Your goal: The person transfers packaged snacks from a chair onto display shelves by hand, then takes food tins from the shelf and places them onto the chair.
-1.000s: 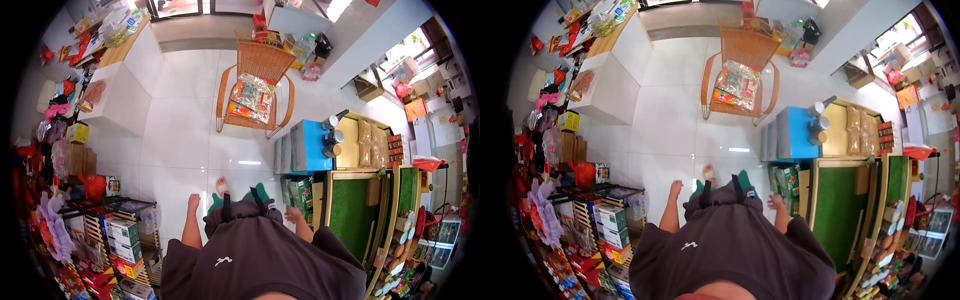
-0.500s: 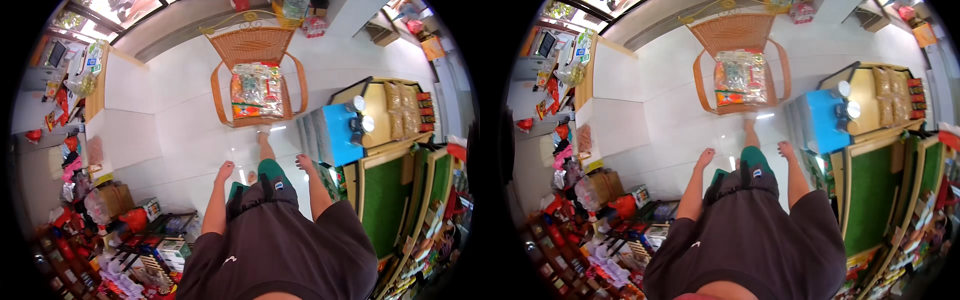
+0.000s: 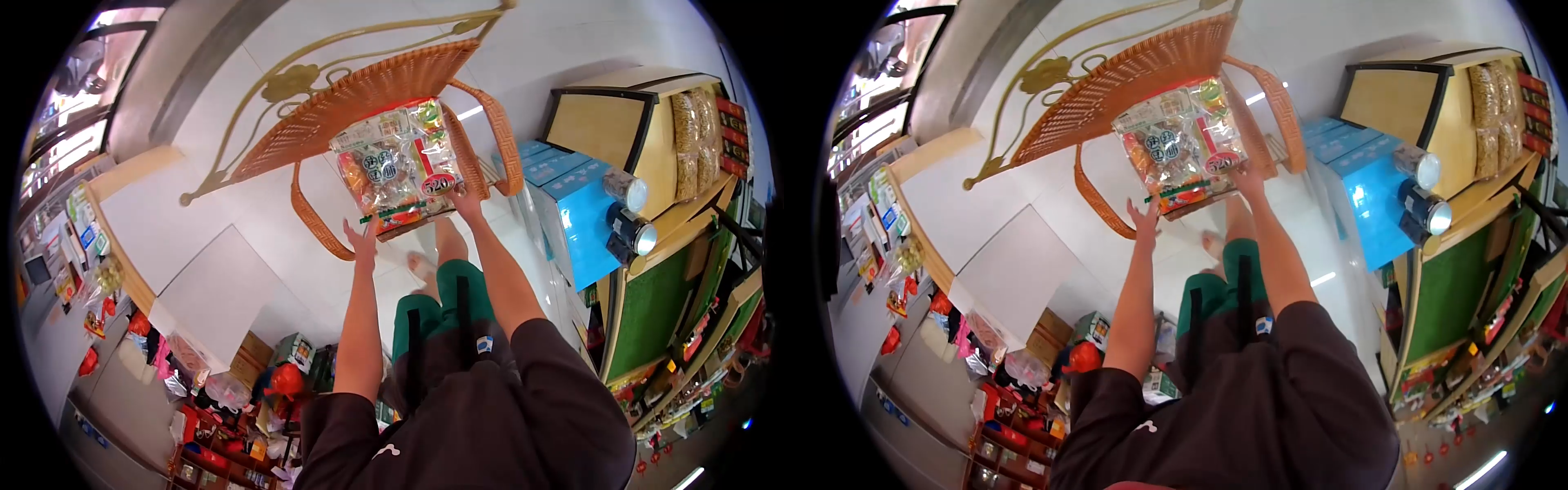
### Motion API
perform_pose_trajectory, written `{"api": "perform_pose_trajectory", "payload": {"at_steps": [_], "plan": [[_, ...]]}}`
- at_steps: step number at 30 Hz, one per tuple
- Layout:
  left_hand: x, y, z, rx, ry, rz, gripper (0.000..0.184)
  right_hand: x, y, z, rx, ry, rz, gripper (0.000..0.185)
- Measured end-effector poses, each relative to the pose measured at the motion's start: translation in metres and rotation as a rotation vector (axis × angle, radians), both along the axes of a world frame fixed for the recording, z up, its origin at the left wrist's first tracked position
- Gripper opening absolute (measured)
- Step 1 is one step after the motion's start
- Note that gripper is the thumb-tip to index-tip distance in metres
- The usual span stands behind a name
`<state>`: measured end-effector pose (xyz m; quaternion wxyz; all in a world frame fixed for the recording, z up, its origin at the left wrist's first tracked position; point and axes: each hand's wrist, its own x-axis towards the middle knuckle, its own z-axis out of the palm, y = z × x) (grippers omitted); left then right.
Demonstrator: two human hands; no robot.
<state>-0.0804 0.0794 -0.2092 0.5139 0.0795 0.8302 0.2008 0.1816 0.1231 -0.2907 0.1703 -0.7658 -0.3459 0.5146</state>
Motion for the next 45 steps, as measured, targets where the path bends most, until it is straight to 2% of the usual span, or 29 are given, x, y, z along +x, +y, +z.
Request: {"api": "perform_pose_trajectory", "payload": {"at_steps": [2, 3, 5, 6, 8, 9, 10, 12, 13, 14, 15, 16, 17, 20, 21, 24, 26, 28, 29, 34, 38, 41, 43, 44, 45], "plan": [[-0.006, 0.017, -0.037, 0.095, 0.013, -0.004, 0.101, 0.001, -0.004, -0.045, 0.060, -0.037, 0.083, 0.063], [-0.012, 0.022, -0.056, 0.123, -0.019, 0.002, 0.102, -0.001, 0.000, -0.040, 0.033, -0.039, 0.100, 0.063], [-0.016, 0.022, -0.083, 0.133, -0.001, -0.037, 0.097, -0.006, 0.021, -0.018, -0.053, -0.284, 0.165, 0.067], [-0.017, 0.024, -0.090, 0.130, 0.006, -0.057, 0.096, -0.005, 0.016, -0.039, -0.063, -0.286, 0.173, 0.067], [-0.021, 0.024, -0.096, 0.084, 0.075, -0.136, 0.091, 0.002, -0.006, -0.091, 0.125, -0.281, 0.092, 0.071], [-0.021, 0.019, -0.097, 0.044, 0.148, -0.217, 0.086, -0.006, 0.014, -0.037, 0.070, -0.393, 0.167, 0.072], [-0.019, 0.021, -0.092, 0.039, 0.144, -0.219, 0.086, -0.006, 0.030, -0.015, 0.064, -0.396, 0.168, 0.072], [-0.015, 0.023, -0.081, -0.010, 0.212, -0.473, 0.070, -0.006, 0.042, 0.002, -0.322, -0.162, 0.258, 0.074], [-0.011, 0.022, -0.080, -0.015, 0.213, -0.467, 0.070, -0.005, 0.041, 0.004, -0.352, -0.045, 0.183, 0.070], [-0.007, 0.021, -0.079, 0.024, 0.216, -0.390, 0.061, -0.003, 0.035, -0.006, -0.356, -0.043, 0.189, 0.070], [-0.006, 0.020, -0.077, 0.062, 0.218, -0.314, 0.053, -0.005, 0.034, -0.008, -0.224, 0.117, 0.142, 0.064], [-0.007, 0.021, -0.075, 0.058, 0.221, -0.309, 0.053, -0.005, 0.032, -0.010, -0.092, 0.275, 0.092, 0.058], [-0.009, 0.022, -0.073, 0.051, 0.268, -0.322, 0.046, 0.003, 0.028, -0.008, -0.088, 0.301, 0.132, 0.052], [-0.010, 0.021, -0.070, 0.099, 0.347, -0.323, 0.033, 0.008, 0.024, 0.002, -0.027, 0.322, 0.224, 0.052], [-0.010, 0.021, -0.067, 0.155, 0.386, -0.311, 0.027, 0.008, 0.027, 0.018, -0.036, 0.389, 0.202, 0.051], [-0.007, 0.027, -0.046, 0.189, 0.448, -0.334, 0.019, 0.004, 0.029, 0.060, -0.014, 0.371, 0.177, 0.048], [-0.007, 0.029, -0.045, 0.213, 0.447, -0.327, 0.018, 0.004, 0.023, 0.081, 0.003, 0.338, 0.193, 0.049], [-0.010, 0.030, -0.049, 0.236, 0.443, -0.336, 0.017, 0.004, 0.017, 0.115, -0.058, 0.061, 0.207, 0.057], [-0.012, 0.029, -0.053, 0.215, 0.437, -0.347, 0.018, 0.002, 0.021, 0.141, -0.041, 0.061, 0.215, 0.059], [-0.015, 0.030, -0.069, 0.267, 0.485, -0.382, 0.013, 0.004, -0.006, 0.210, -0.056, -0.104, 0.267, 0.049], [-0.016, 0.028, -0.081, 0.221, 0.521, -0.491, 0.010, 0.016, -0.028, 0.232, -0.052, -0.242, 0.299, 0.044], [-0.015, 0.024, -0.085, 0.109, 0.473, -0.519, 0.018, 0.026, -0.037, 0.246, 0.004, -0.234, 0.219, 0.043], [0.002, 0.028, -0.072, 0.211, 0.715, -0.344, 0.032, 0.033, -0.047, 0.253, 0.032, -0.230, 0.150, 0.041], [0.006, 0.028, -0.064, 0.218, 0.721, -0.348, 0.032, 0.036, -0.051, 0.259, 0.037, -0.226, 0.143, 0.041], [0.009, 0.027, -0.057, 0.217, 0.616, -0.393, 0.038, 0.038, -0.051, 0.268, 0.038, -0.241, 0.165, 0.041]]}}
